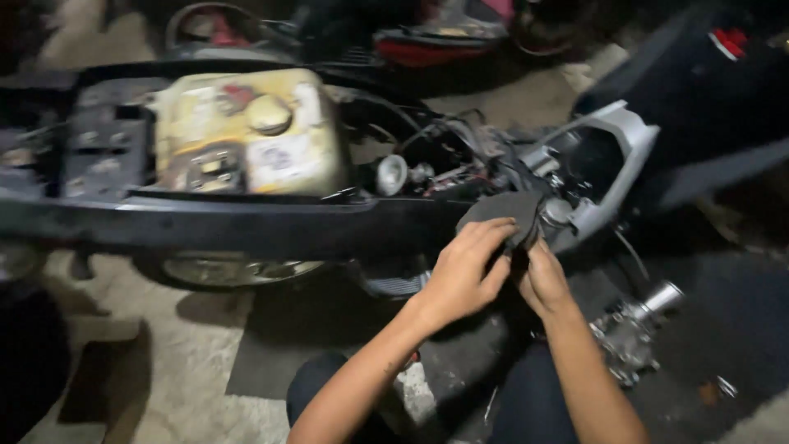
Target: Cleaning and inspecting motorcycle engine components including the carburetor and intake manifold.
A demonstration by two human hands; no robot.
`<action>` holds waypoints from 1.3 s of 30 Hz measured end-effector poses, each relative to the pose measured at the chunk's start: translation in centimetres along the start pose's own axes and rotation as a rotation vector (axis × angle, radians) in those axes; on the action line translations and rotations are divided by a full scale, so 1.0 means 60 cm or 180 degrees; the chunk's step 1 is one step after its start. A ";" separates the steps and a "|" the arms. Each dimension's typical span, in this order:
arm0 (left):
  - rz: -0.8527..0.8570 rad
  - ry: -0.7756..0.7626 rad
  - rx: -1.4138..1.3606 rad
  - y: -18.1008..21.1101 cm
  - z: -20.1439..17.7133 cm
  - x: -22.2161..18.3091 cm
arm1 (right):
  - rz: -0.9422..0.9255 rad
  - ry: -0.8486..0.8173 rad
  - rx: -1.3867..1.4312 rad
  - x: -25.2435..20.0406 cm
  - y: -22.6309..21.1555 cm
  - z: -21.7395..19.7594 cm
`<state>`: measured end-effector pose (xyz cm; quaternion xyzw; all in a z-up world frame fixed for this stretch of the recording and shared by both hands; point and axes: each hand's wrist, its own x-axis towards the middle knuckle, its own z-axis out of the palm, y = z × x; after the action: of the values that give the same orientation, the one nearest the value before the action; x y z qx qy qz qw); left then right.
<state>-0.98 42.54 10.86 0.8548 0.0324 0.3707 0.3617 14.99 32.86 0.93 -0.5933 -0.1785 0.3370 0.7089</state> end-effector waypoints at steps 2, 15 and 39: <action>0.0051 0.0045 0.0164 0.007 -0.025 -0.006 | -0.0044 -0.0195 0.0456 0.021 0.011 0.015; 0.0494 0.0220 0.0641 0.013 -0.156 -0.045 | 0.0134 -0.0152 0.2114 -0.036 -0.089 0.166; 0.0711 0.0726 0.2973 -0.120 -0.282 -0.042 | -0.1741 0.0348 -0.2737 0.087 -0.021 0.170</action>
<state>-12.41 57.09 12.54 0.8778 0.1426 0.4443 -0.1080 12.39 43.71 3.73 -0.7796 -0.4124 0.0038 0.4713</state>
